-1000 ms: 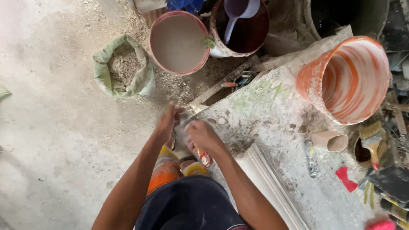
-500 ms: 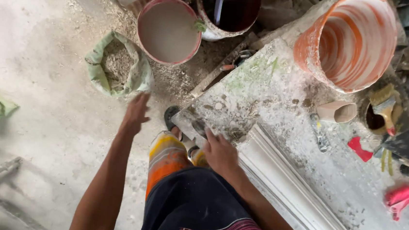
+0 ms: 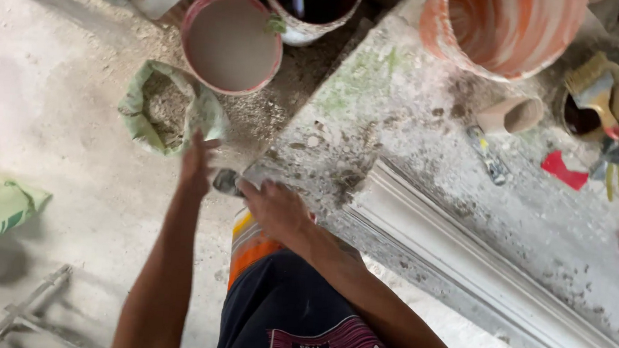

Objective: The person smooths a long, white, decorative wooden molding by hand using a sanding block. They repeatedly rub the block along the length of the molding, which is placed on a workbench, while occasionally adjusting their grip and position.

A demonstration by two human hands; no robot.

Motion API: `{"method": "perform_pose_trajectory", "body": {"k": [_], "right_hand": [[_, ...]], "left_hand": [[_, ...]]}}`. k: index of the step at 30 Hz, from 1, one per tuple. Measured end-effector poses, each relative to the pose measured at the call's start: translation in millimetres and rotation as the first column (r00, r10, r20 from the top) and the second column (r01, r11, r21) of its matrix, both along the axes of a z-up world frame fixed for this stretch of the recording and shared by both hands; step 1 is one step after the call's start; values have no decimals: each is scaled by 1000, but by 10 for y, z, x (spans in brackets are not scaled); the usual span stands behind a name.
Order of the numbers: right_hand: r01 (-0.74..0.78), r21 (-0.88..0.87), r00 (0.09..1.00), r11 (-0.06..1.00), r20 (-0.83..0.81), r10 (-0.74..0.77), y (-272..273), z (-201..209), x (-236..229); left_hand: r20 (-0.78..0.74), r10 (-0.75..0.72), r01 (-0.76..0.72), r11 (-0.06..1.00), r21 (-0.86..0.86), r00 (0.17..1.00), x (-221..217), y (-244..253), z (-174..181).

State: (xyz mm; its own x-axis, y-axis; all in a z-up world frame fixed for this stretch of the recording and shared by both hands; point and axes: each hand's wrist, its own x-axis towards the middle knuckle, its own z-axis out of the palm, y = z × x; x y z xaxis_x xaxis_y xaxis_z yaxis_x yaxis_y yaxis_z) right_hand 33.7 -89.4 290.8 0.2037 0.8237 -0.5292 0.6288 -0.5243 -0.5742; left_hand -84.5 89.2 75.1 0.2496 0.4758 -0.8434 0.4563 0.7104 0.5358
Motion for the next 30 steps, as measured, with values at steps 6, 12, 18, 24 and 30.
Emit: {"method": "perform_pose_trajectory", "body": {"k": [6,12,18,24,30], "right_hand": [[241,-73,959,968,-135,-249,-1864,-381,45],[359,-101,931,928,-24,-363,-2936,-416,301],[406,-134,907,904,176,-382,-3494,-203,353],[361,-236,898,902,348,-268,-4541,-340,358],[326,-143,929,935,230,-289,-4440,-434,507]], "left_hand": [[-392,-270,467,335,818,880,-247,-81,277],[-321,-489,506,312,804,811,139,-1167,605],[-399,-861,519,-196,832,315,576,-2445,1017],[-643,-488,549,-342,763,590,332,-1940,342],[-654,-528,803,97,587,542,303,-1360,1105]]}}
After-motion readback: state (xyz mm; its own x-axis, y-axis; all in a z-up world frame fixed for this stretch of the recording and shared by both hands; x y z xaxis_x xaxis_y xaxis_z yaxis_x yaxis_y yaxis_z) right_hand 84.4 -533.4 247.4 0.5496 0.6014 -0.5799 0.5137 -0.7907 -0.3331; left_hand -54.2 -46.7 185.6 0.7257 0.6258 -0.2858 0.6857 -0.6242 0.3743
